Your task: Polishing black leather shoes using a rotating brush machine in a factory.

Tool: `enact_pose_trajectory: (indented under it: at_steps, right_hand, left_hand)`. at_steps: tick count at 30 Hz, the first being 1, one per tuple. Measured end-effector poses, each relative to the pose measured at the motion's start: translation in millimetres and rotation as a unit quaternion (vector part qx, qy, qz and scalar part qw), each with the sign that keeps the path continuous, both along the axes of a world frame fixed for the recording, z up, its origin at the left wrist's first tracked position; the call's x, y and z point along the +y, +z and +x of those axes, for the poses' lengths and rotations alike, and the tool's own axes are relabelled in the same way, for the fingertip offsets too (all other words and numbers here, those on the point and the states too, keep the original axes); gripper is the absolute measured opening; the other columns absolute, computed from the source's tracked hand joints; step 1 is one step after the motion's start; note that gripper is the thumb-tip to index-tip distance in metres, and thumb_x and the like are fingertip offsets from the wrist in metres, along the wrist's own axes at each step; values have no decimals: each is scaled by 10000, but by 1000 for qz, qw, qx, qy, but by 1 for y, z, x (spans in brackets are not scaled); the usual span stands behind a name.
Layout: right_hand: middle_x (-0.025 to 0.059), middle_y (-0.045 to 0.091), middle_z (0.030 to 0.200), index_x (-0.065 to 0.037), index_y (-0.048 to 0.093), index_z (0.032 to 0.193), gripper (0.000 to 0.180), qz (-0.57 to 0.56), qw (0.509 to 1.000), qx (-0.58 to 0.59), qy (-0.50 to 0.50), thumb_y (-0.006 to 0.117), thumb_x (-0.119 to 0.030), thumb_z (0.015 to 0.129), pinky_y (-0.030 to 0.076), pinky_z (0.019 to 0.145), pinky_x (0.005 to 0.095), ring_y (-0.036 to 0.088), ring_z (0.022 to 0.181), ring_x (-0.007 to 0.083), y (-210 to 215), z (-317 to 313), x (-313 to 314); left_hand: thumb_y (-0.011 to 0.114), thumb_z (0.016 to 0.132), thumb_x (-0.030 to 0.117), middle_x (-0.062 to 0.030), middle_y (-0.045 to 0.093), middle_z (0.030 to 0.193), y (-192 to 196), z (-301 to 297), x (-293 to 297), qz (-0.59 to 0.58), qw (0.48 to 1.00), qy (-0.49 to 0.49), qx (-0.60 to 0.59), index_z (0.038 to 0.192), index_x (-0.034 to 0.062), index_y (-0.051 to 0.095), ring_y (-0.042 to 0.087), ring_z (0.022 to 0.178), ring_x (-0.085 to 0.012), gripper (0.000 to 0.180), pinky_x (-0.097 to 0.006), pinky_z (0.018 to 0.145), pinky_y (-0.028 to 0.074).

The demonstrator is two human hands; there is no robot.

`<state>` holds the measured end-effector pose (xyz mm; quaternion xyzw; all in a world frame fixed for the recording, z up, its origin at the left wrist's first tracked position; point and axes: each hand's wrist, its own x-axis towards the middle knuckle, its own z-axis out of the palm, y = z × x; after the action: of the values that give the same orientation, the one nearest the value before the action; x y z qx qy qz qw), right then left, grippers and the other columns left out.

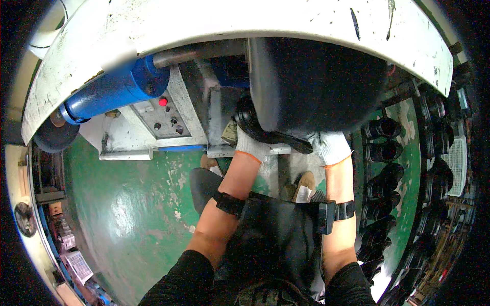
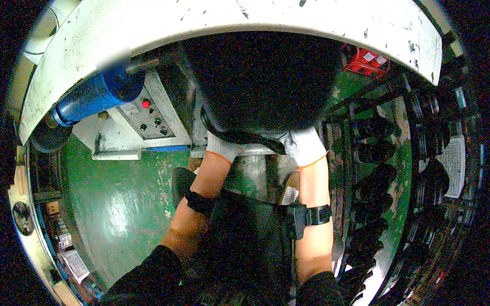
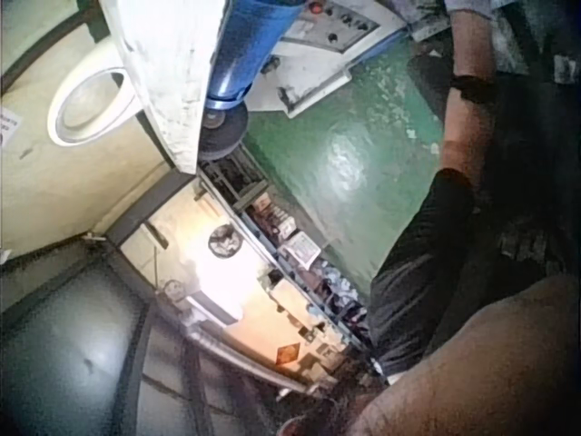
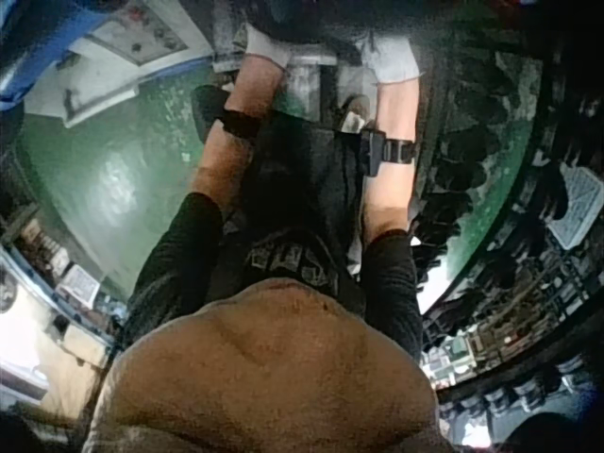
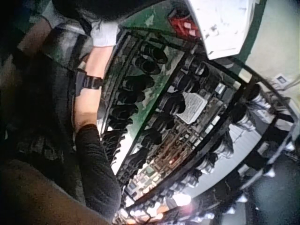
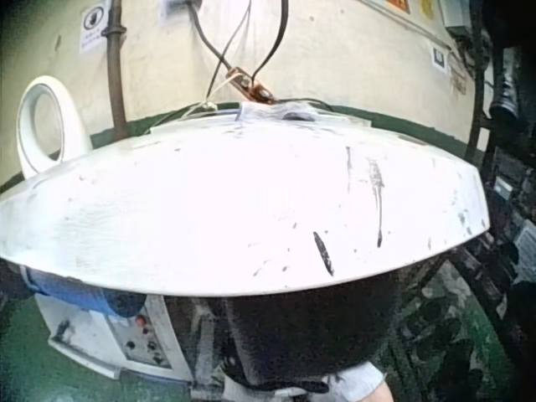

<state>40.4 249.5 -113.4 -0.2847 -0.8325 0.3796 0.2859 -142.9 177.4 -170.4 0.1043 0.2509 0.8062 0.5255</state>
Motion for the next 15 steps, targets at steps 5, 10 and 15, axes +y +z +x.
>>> enact_pose_trajectory:
  at_steps: [5,10,15]
  right_hand:
    - [235,488,1285,-27,525,1236,460,181,974,-71,-114,599,-177,808,300,1075,406,424,1219,382,-2,-21,-6]
    - [155,654,779,-62,683,808,173,180,951,-251,-17,580,-197,772,518,588,375,625,683,310,10,-55,-42]
    - [120,617,754,-75,614,722,149,304,882,-357,-50,535,-161,815,461,525,401,590,612,273,4,-28,-19]
  left_hand:
    - [321,947,456,-84,506,1302,41,-15,-8,-6,997,-10,75,1316,131,448,487,1156,-285,508,-460,992,395]
    - [418,888,491,-96,591,1172,53,-57,-34,11,983,105,-151,1179,111,571,545,1047,-304,502,-445,966,408]
    - [376,923,572,-7,617,1067,81,-31,-26,218,946,-29,-236,1107,144,617,525,1007,-170,525,-312,939,388]
